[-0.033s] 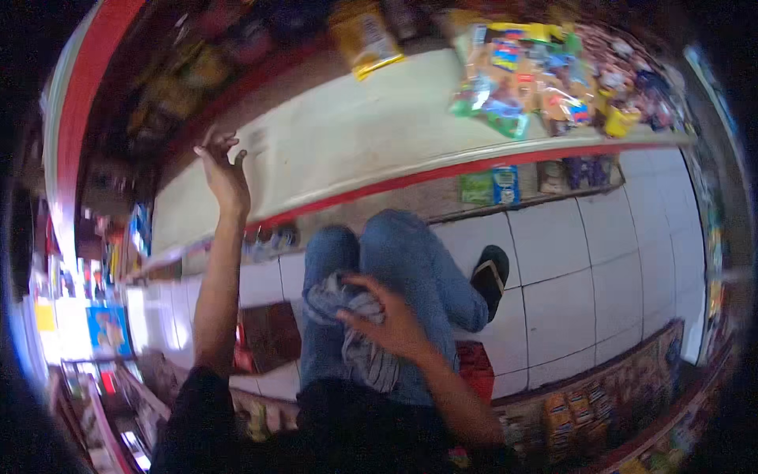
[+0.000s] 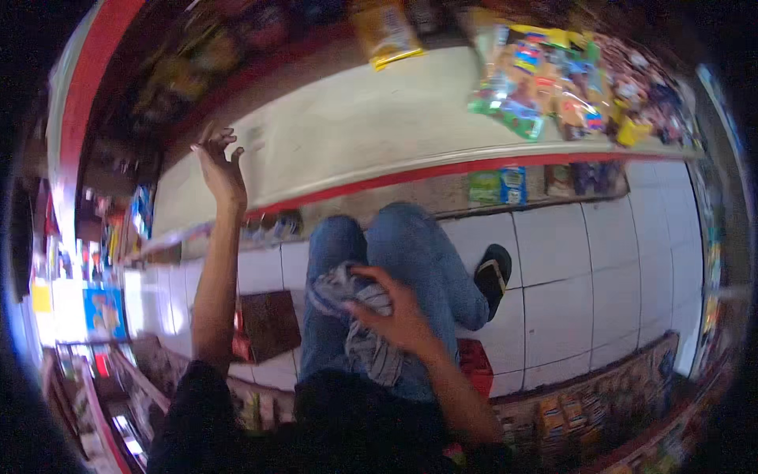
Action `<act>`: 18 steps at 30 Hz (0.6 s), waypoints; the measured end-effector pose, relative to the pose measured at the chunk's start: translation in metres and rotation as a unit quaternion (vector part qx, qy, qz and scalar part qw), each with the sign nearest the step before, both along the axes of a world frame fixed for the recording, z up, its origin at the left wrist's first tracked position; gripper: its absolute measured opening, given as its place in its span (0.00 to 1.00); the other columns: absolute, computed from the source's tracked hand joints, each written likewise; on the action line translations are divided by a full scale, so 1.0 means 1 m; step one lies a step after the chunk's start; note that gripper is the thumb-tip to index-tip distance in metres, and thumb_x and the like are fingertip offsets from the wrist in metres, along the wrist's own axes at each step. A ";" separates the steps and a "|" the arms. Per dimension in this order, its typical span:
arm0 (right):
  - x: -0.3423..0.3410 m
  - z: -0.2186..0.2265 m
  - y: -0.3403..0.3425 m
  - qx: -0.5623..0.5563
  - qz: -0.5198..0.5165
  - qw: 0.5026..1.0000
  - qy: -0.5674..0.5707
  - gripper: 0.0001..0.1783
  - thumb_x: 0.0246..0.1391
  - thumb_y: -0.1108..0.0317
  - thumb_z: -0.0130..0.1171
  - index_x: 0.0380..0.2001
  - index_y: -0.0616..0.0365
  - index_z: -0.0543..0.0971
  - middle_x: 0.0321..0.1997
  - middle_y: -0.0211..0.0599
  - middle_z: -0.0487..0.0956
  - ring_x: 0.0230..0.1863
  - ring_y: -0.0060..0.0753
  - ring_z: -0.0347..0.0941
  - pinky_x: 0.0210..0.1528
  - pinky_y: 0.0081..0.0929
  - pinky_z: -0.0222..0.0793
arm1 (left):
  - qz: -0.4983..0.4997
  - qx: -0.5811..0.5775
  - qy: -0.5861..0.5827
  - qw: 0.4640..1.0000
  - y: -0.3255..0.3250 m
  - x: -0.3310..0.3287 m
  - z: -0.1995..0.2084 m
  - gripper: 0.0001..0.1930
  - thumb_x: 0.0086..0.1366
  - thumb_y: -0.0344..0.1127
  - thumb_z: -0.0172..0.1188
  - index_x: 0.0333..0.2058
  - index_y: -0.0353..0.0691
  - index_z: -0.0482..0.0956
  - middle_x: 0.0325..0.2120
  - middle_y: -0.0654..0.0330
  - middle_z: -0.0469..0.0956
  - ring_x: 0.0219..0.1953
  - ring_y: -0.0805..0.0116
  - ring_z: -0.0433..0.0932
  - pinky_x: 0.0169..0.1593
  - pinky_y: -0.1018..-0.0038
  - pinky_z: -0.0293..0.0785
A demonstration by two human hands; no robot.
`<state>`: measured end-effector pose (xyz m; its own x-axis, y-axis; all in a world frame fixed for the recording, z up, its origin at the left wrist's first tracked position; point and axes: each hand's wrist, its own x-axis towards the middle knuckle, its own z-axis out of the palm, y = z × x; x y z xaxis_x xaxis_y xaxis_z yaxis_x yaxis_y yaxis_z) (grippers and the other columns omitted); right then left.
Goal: Cleaning and organizing snack packages on grocery store shelves using a cloth.
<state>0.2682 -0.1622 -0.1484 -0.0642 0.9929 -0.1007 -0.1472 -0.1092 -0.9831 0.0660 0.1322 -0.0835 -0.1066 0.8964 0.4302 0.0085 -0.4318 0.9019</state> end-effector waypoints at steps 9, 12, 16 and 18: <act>-0.001 -0.018 -0.012 -0.080 -0.154 0.980 -0.093 0.29 0.56 0.60 0.63 0.59 0.57 0.70 0.60 0.43 0.70 0.58 0.41 0.68 0.59 0.36 0.64 | 0.265 -0.029 0.086 0.960 -0.079 -0.296 -0.006 0.35 0.72 0.62 0.29 0.47 0.37 0.76 0.34 0.59 0.77 0.37 0.68 0.74 0.40 0.70 0.71; -0.010 -0.008 -0.010 -0.117 -0.162 0.980 0.015 0.30 0.56 0.60 0.63 0.61 0.57 0.68 0.62 0.46 0.68 0.58 0.42 0.69 0.59 0.37 0.65 | 0.349 -0.122 0.091 0.925 -0.127 -0.384 -0.024 0.36 0.71 0.64 0.32 0.48 0.36 0.75 0.38 0.57 0.78 0.39 0.66 0.75 0.42 0.69 0.71; -0.002 -0.015 -0.012 -0.155 -0.183 0.970 0.048 0.32 0.58 0.59 0.61 0.63 0.55 0.65 0.63 0.49 0.67 0.59 0.42 0.68 0.61 0.38 0.65 | 0.390 -0.211 0.304 0.843 -0.192 -0.495 -0.087 0.30 0.67 0.59 0.50 0.53 0.35 0.70 0.41 0.50 0.78 0.44 0.57 0.76 0.49 0.62 0.72; -0.008 -0.010 -0.017 -0.162 -0.188 0.969 0.005 0.33 0.58 0.58 0.61 0.64 0.55 0.65 0.63 0.49 0.66 0.60 0.43 0.68 0.61 0.38 0.64 | 0.419 -0.268 0.421 0.759 -0.232 -0.521 -0.119 0.36 0.59 0.59 0.61 0.55 0.35 0.67 0.45 0.43 0.75 0.49 0.48 0.73 0.52 0.58 0.70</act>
<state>0.2604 -0.1794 -0.1581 0.2938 0.8623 -0.4124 -0.2458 -0.3488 -0.9044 -0.4552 -0.0993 -0.2022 -0.6250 0.7359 0.2605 0.7482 0.4696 0.4687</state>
